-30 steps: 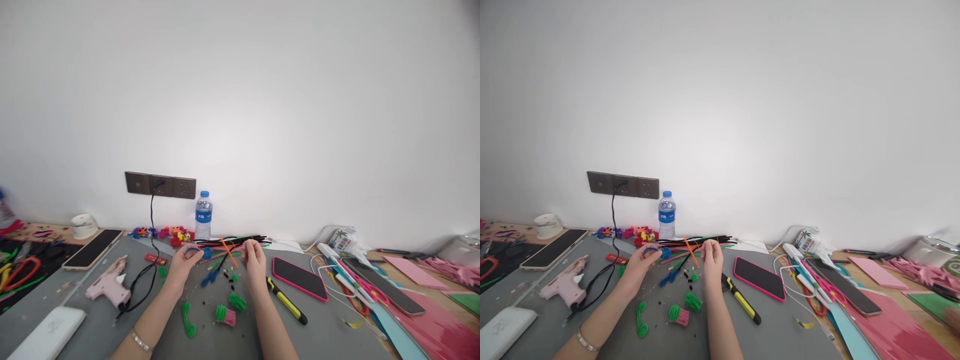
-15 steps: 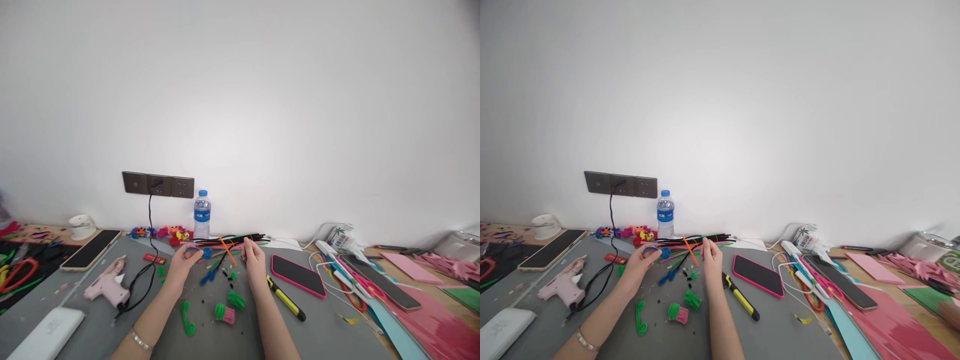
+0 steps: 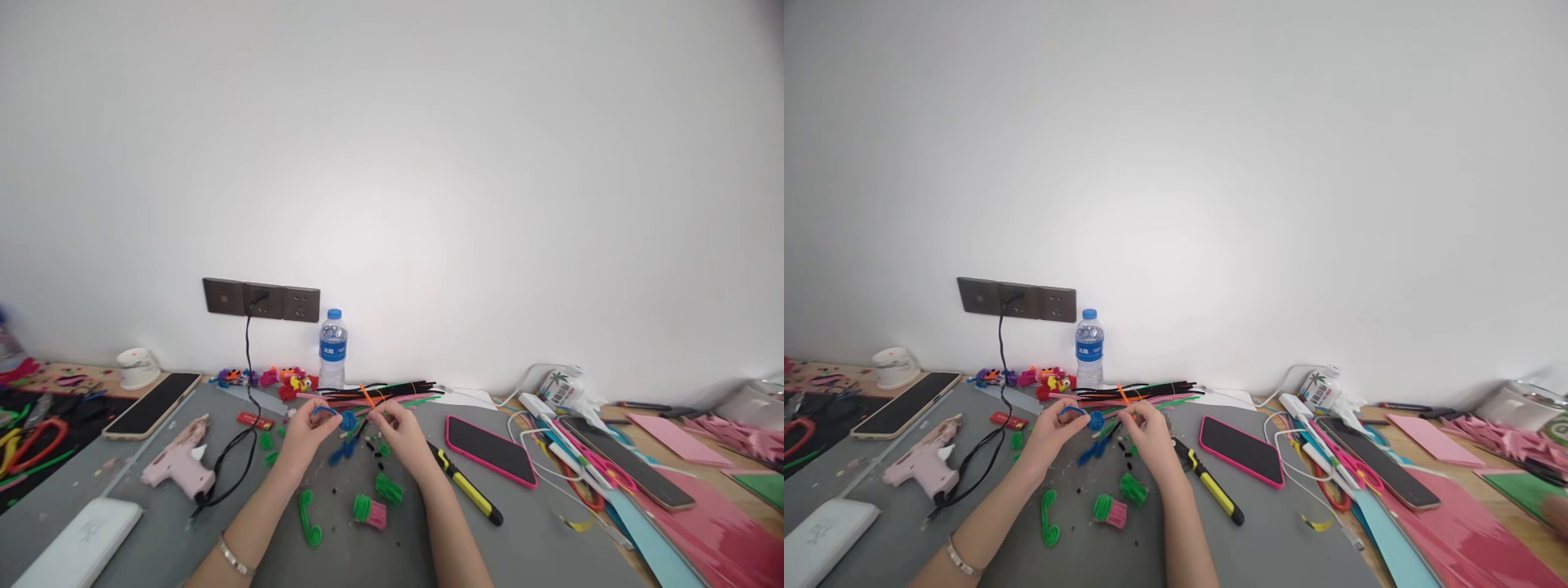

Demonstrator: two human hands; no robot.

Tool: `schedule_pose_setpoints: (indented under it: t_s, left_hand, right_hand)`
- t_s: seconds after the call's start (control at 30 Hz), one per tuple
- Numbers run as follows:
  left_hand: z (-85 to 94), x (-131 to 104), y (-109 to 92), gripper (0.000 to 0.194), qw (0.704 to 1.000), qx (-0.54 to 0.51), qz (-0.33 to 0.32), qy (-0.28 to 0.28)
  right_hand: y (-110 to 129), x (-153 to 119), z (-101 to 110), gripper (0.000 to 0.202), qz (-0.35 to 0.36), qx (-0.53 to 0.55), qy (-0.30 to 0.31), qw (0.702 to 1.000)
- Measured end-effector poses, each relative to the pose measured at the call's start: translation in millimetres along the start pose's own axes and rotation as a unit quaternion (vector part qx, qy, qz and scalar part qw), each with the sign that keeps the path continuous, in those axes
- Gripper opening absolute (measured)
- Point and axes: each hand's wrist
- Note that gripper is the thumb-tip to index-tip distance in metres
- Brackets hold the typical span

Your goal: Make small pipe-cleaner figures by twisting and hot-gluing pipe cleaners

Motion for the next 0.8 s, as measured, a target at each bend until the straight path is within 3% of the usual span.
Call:
schedule_pose_setpoints:
  t_s: [0.17,0.23,0.43,0.57,0.8]
  left_hand:
    - [0.1,0,-3,0.037,0.999,-0.041,0.007,-0.011]
    - [-1.0,0,-4,0.037,0.998,-0.052,0.011,-0.015]
    - [-3.7,-5,-8,0.034,0.999,-0.042,0.019,-0.007]
    - [-4.6,-6,-12,0.035,0.999,-0.044,0.029,-0.01]
    - [-7.2,-6,-16,0.039,0.993,-0.1,0.052,-0.012]
  right_hand:
    - [13,-19,18,0.01,-0.095,0.022,0.212,0.972]
    - [15,-26,25,0.009,-0.142,0.001,0.24,0.96]
    - [22,-32,25,0.022,-0.212,-0.107,0.226,0.945]
    - [21,-33,24,0.019,-0.175,-0.123,0.204,0.955]
    - [12,-25,27,0.012,-0.104,-0.026,0.177,0.978]
Point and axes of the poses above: each hand's wrist, its own x-axis towards the middle knuckle, its own z-axis out of the back of the hand, y = z × x
